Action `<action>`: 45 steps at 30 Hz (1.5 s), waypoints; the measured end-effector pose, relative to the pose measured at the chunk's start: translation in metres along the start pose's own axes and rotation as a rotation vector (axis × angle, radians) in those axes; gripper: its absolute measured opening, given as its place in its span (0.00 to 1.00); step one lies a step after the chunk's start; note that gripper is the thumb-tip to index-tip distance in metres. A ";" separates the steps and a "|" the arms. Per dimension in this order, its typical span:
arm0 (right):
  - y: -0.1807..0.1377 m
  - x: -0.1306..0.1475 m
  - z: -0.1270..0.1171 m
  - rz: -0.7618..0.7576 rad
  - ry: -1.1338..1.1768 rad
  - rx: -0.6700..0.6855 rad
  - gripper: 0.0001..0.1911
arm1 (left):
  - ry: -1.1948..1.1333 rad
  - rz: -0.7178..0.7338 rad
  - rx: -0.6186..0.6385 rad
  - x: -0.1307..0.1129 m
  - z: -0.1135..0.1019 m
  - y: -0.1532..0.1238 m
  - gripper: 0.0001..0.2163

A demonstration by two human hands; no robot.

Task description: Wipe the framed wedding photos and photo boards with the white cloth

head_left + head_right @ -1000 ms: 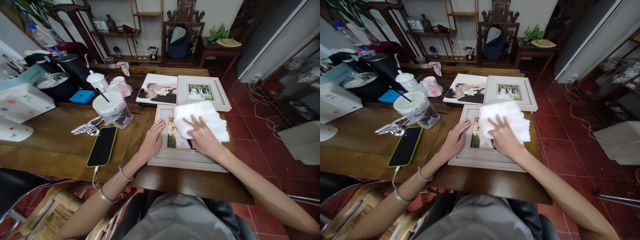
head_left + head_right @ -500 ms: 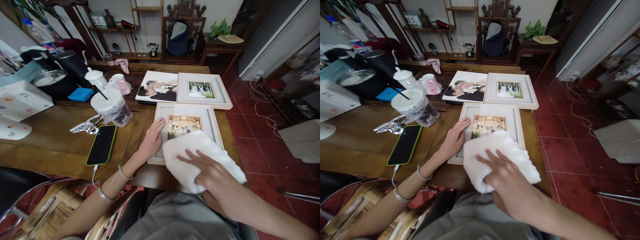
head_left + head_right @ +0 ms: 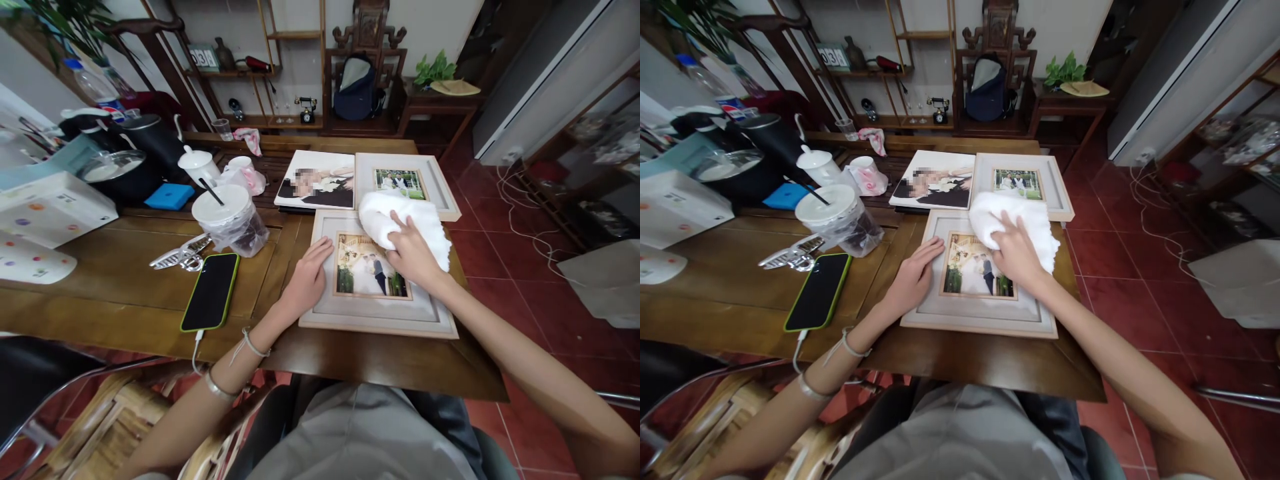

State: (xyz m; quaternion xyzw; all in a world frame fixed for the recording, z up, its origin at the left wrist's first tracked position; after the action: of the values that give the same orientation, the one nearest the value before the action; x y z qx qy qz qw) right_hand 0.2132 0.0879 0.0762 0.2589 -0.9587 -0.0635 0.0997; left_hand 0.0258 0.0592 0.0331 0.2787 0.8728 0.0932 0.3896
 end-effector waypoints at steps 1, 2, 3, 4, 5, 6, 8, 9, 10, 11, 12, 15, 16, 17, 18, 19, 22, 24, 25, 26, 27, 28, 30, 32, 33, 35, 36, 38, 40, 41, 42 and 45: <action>0.006 0.000 0.001 -0.010 -0.009 0.007 0.12 | -0.005 0.006 -0.005 0.000 0.000 0.000 0.24; 0.010 0.002 0.001 -0.022 -0.016 0.018 0.13 | -0.008 0.011 -0.012 0.001 0.000 0.000 0.24; 0.013 0.005 0.001 -0.035 -0.022 0.035 0.13 | -0.009 0.016 -0.018 0.001 0.000 0.000 0.24; 0.013 0.008 0.002 -0.051 -0.025 0.055 0.14 | -0.008 0.021 -0.023 0.001 0.000 0.000 0.24; 0.012 0.013 0.002 -0.073 -0.026 0.084 0.15 | -0.006 0.025 -0.026 0.001 0.000 -0.001 0.24; 0.008 0.019 0.002 -0.102 -0.024 0.122 0.16 | -0.004 0.028 -0.028 0.001 0.000 -0.001 0.24; -0.005 0.034 0.003 -0.166 -0.007 0.210 0.18 | -0.003 0.033 -0.029 0.002 0.000 0.000 0.24; -0.014 0.043 0.002 -0.196 0.008 0.254 0.19 | -0.003 0.034 -0.028 0.001 0.000 0.000 0.25; -0.025 0.052 0.001 -0.224 0.029 0.297 0.19 | -0.003 0.033 -0.024 0.001 0.000 0.000 0.25; -0.037 0.061 -0.001 -0.245 0.052 0.336 0.20 | -0.002 0.031 -0.019 0.001 0.000 0.000 0.25; -0.049 0.069 -0.003 -0.256 0.075 0.371 0.20 | 0.001 0.027 -0.012 0.001 0.000 0.000 0.25; -0.085 0.088 -0.014 -0.255 0.142 0.446 0.22 | 0.016 0.010 0.010 0.000 0.001 0.001 0.23; -0.095 0.092 -0.018 -0.249 0.169 0.454 0.21 | 0.018 0.005 0.014 0.000 0.000 0.001 0.23; -0.104 0.094 -0.023 -0.246 0.197 0.456 0.21 | 0.018 0.001 0.015 0.000 0.000 0.001 0.23; -0.111 0.094 -0.027 -0.241 0.223 0.457 0.19 | 0.016 0.002 0.016 0.001 0.000 0.001 0.23; -0.116 0.092 -0.031 -0.230 0.246 0.456 0.18 | 0.013 0.006 0.016 0.001 0.000 0.002 0.23; -0.113 0.072 -0.043 -0.143 0.277 0.368 0.14 | 0.008 0.026 0.017 0.001 0.000 0.002 0.24; -0.098 0.049 -0.050 -0.060 0.240 0.229 0.11 | 0.007 0.037 0.019 0.001 0.000 0.002 0.24; -0.087 0.037 -0.053 -0.018 0.196 0.160 0.10 | 0.006 0.041 0.019 0.002 0.000 0.002 0.24; -0.074 0.026 -0.053 0.025 0.141 0.113 0.10 | 0.005 0.046 0.019 0.002 0.000 0.002 0.24; -0.060 0.016 -0.051 0.066 0.076 0.089 0.10 | 0.005 0.051 0.020 0.002 0.001 0.002 0.24; -0.045 0.008 -0.047 0.101 0.028 0.069 0.10 | 0.008 0.055 0.022 0.002 0.001 0.002 0.24; -0.012 -0.003 -0.040 0.137 -0.025 0.027 0.10 | 0.020 0.058 0.027 0.002 0.001 0.001 0.23; 0.019 -0.003 -0.028 0.110 -0.060 0.029 0.12 | 0.026 0.057 0.029 0.002 0.002 0.001 0.23; 0.031 0.000 -0.020 0.080 -0.074 0.054 0.14 | 0.024 0.055 0.027 0.002 0.002 0.001 0.23; 0.046 0.011 -0.005 0.018 -0.095 0.118 0.17 | 0.015 0.048 0.020 0.003 0.001 0.001 0.23; 0.048 0.018 0.001 -0.011 -0.104 0.153 0.18 | 0.014 0.044 0.018 0.003 0.001 0.001 0.23; 0.040 0.036 0.011 -0.065 -0.115 0.223 0.20 | 0.018 0.038 0.014 0.002 0.001 0.001 0.22; 0.019 0.057 0.014 -0.108 -0.118 0.283 0.21 | 0.025 0.028 0.007 0.002 0.000 0.002 0.21; 0.006 0.068 0.013 -0.131 -0.114 0.319 0.22 | 0.026 0.021 0.003 0.002 0.000 0.002 0.21; -0.007 0.078 0.011 -0.143 -0.110 0.349 0.21 | 0.025 0.015 0.004 0.002 0.000 0.002 0.20; -0.050 0.104 0.002 -0.216 -0.059 0.528 0.19 | 0.023 0.003 0.018 0.001 0.000 0.002 0.21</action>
State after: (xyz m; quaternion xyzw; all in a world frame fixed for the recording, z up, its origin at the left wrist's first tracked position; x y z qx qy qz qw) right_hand 0.1489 -0.0082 0.0823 0.3747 -0.9113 0.1706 -0.0065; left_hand 0.0258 0.0615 0.0332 0.2823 0.8776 0.0888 0.3770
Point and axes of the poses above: each hand's wrist, its own y-axis towards the middle knuckle, its own z-axis out of the palm, x = y × z, the point moved 7 cm from there along y, towards the middle knuckle, and after that the axes turned 5 degrees about x, right-handed, at the moved point
